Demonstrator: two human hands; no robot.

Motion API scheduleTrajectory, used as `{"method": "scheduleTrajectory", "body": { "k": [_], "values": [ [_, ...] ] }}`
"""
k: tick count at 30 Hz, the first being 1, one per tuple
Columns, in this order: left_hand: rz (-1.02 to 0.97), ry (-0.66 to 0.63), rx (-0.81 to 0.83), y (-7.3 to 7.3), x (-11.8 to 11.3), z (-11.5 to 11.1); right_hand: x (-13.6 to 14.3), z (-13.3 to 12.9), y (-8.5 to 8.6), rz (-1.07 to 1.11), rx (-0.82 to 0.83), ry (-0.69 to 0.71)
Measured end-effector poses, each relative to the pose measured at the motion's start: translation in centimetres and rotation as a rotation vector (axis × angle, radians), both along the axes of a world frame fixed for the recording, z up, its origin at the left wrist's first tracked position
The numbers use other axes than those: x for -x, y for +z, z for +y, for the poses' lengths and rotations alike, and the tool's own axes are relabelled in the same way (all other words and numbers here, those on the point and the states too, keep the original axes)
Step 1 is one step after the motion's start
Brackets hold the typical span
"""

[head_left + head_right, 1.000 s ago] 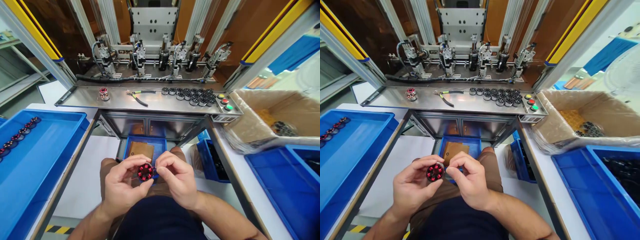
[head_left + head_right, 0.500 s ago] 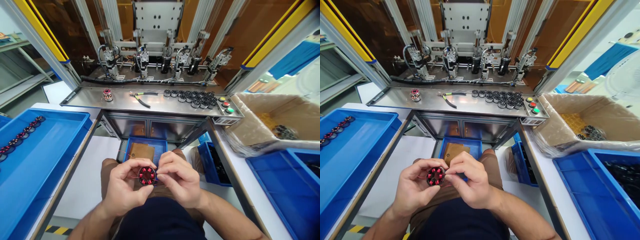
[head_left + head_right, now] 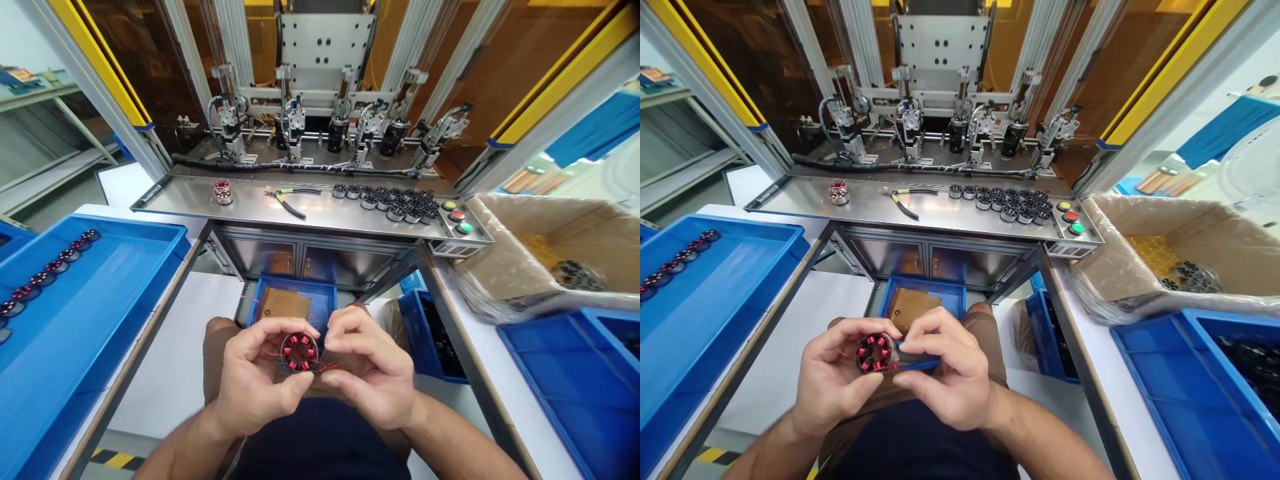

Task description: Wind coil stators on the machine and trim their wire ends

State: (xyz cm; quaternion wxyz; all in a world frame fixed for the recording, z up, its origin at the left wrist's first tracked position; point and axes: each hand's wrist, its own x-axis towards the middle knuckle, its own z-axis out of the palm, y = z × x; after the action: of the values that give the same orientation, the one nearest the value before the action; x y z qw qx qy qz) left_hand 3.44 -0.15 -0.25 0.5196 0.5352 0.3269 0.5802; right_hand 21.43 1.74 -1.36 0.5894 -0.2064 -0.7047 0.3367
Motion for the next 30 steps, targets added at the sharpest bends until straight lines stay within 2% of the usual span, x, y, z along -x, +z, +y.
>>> {"method": "scheduleTrajectory", "body": {
  "k": [5, 8, 11, 15, 17, 20, 24, 28, 30],
  "values": [
    [-0.136, -0.185, 0.208, 0.3, -0.2, 0.3, -0.7, 1.9, 1.3, -0.103, -0.094, 0.136],
    [-0.188, -0.254, 0.262, 0.2, -0.3, 0.5, -0.5, 2.2, 1.9, -0.127, -0.167, 0.141],
    [-0.208, -0.301, 0.341, 0.0, -0.3, 0.5, -0.3, 1.7, 1.9, -0.153, -0.239, 0.034],
    [-0.299, -0.330, 0.399, -0.3, -0.4, 0.5, -0.3, 0.4, 1.5, -0.147, -0.371, -0.211],
    [-0.311, -0.289, 0.322, -0.4, -0.6, 0.4, -0.1, -0.2, 1.2, -0.132, -0.401, -0.311],
    [-0.238, -0.141, 0.126, -0.6, -1.0, 0.1, 0.5, -0.9, 0.8, -0.099, -0.361, -0.410],
    [-0.134, 0.040, -0.063, -1.0, -1.6, -0.4, 1.6, -1.8, 0.5, -0.015, -0.189, -0.420],
    [-0.097, 0.139, -0.052, -1.2, -2.0, -0.5, 2.5, -2.2, 0.2, 0.087, 0.046, -0.369],
    [-0.078, 0.153, 0.000, -1.4, -1.6, -0.5, 2.7, -1.9, 0.0, 0.113, 0.075, -0.352]
  ]
}}
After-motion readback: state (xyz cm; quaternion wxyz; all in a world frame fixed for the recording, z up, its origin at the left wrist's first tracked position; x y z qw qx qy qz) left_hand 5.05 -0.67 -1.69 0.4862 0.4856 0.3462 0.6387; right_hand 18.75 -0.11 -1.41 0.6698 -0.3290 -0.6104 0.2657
